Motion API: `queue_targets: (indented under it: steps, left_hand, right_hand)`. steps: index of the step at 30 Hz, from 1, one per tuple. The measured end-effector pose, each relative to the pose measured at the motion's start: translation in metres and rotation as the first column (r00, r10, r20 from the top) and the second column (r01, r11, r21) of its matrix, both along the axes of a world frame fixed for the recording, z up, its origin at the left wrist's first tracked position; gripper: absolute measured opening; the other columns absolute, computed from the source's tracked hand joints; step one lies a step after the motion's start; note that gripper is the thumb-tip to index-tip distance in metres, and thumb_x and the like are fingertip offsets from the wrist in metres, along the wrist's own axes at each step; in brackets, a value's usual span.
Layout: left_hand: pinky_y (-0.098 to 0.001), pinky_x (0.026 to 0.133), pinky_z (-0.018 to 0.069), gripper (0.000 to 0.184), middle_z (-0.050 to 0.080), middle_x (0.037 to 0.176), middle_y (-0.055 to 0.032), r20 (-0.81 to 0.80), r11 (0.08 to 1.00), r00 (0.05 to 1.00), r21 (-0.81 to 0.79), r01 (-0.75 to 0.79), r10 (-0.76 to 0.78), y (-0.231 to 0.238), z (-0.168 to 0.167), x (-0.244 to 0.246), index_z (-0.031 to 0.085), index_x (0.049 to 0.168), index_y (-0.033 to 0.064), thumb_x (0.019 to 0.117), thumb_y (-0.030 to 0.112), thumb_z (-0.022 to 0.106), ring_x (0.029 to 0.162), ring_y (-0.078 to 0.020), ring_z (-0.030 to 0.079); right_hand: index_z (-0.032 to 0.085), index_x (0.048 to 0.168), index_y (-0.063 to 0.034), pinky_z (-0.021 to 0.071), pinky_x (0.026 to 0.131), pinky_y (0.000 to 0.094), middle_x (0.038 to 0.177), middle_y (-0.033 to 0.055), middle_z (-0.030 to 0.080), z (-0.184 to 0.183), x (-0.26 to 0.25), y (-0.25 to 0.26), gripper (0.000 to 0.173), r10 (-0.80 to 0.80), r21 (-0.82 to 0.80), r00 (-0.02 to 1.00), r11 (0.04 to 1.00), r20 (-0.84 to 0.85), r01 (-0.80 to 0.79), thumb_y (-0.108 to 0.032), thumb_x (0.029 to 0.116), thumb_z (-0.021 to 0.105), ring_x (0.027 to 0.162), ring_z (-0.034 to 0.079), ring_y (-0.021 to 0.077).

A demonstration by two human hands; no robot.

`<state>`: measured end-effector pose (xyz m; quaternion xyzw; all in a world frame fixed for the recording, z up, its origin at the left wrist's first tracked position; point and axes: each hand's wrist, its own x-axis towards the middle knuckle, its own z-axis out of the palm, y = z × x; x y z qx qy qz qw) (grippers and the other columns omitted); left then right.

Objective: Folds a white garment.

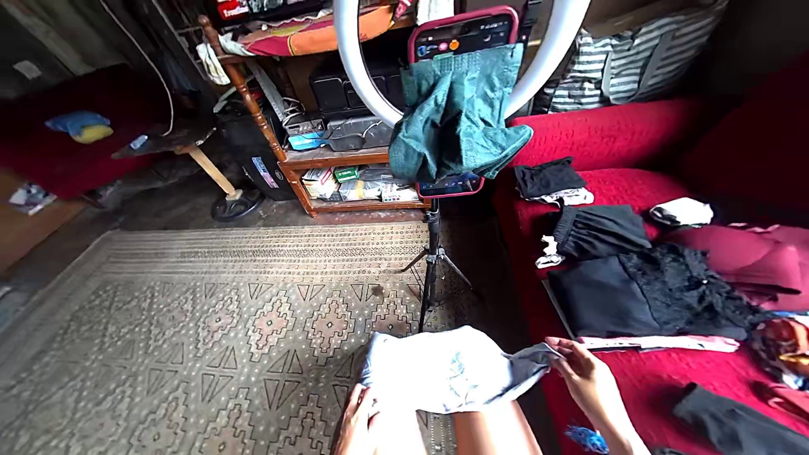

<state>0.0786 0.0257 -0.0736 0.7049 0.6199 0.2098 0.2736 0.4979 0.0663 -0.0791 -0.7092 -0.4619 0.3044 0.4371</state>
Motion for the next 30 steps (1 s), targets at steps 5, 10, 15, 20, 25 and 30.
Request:
queue_targets:
  steps: [5, 10, 15, 20, 25, 30]
  left_hand:
    - [-0.0378, 0.09, 0.0575, 0.014, 0.068, 0.107, -0.0167, 0.05, 0.993, 0.998, 0.108, -0.049, 0.044, -0.006, -0.011, -0.016, 0.074, 0.1, -0.001, 0.0877, 0.005, 0.072, 0.096, -0.0234, 0.069]
    - [-0.0362, 0.085, 0.0598, 0.01, 0.073, 0.101, -0.0155, -0.027, 0.984, 0.999, 0.177, -0.02, 0.025, 0.001, 0.014, -0.033, 0.076, 0.096, -0.0006, 0.0864, 0.002, 0.073, 0.089, -0.0225, 0.072]
    - [-0.0367, 0.085, 0.0602, 0.014, 0.075, 0.098, -0.0111, -0.074, 0.923, 0.994, 0.382, -0.046, 0.08, 0.025, 0.032, -0.04, 0.078, 0.094, 0.0032, 0.0883, 0.004, 0.066, 0.091, -0.0207, 0.073]
    - [-0.0281, 0.084, 0.0578, 0.017, 0.074, 0.093, -0.0091, -0.037, 0.803, 0.982, 0.581, -0.131, 0.187, 0.046, 0.061, -0.035, 0.078, 0.093, 0.005, 0.0886, 0.012, 0.063, 0.088, -0.0157, 0.071]
    - [-0.0197, 0.086, 0.0535, 0.02, 0.07, 0.099, -0.0099, 0.045, 0.789, 0.979, 0.586, -0.186, 0.197, 0.05, 0.063, -0.025, 0.072, 0.095, 0.0026, 0.0905, 0.018, 0.059, 0.092, -0.0099, 0.066]
    - [-0.0255, 0.082, 0.057, 0.019, 0.074, 0.092, -0.0065, 0.065, 0.841, 0.966, 0.48, -0.249, 0.249, 0.043, 0.045, -0.024, 0.072, 0.098, 0.003, 0.0909, 0.013, 0.058, 0.085, -0.0108, 0.071]
  right_hand:
    - [0.072, 0.118, 0.0025, 0.0504, 0.092, 0.0627, 0.109, 0.0269, 0.071, -0.023, 0.01, -0.024, 0.029, -0.003, -0.261, 0.977, 0.964, 0.213, 0.06, -0.01, 0.0926, 0.074, 0.099, 0.069, 0.0417]
    - [0.075, 0.106, 0.0038, 0.0512, 0.091, 0.0635, 0.097, 0.0243, 0.074, -0.048, 0.014, -0.046, 0.022, -0.022, -0.364, 0.981, 0.927, 0.194, 0.093, -0.015, 0.0934, 0.075, 0.094, 0.071, 0.0406]
    - [0.071, 0.101, 0.0057, 0.0559, 0.075, 0.048, 0.085, 0.0159, 0.07, -0.026, 0.027, -0.031, 0.02, -0.129, -0.165, 0.992, 0.978, -0.003, 0.127, -0.014, 0.0976, 0.067, 0.073, 0.066, 0.0228]
    - [0.068, 0.097, -0.009, 0.059, 0.073, 0.0191, 0.082, -0.0134, 0.07, 0.059, 0.022, -0.008, 0.008, -0.056, 0.372, 0.97, 0.917, -0.236, 0.144, -0.008, 0.0955, 0.061, 0.074, 0.067, -0.0028]
    - [0.067, 0.096, -0.0121, 0.0571, 0.07, 0.0156, 0.081, -0.0159, 0.07, 0.082, 0.023, 0.005, 0.01, -0.071, 0.483, 0.973, 0.859, -0.218, 0.171, -0.006, 0.0957, 0.059, 0.073, 0.066, -0.0043]
    - [0.068, 0.098, -0.0031, 0.0507, 0.064, 0.0095, 0.075, -0.0132, 0.065, 0.062, 0.017, -0.002, 0.017, -0.097, 0.385, 0.995, 0.919, -0.001, 0.09, -0.019, 0.0966, 0.063, 0.066, 0.058, -0.0116]
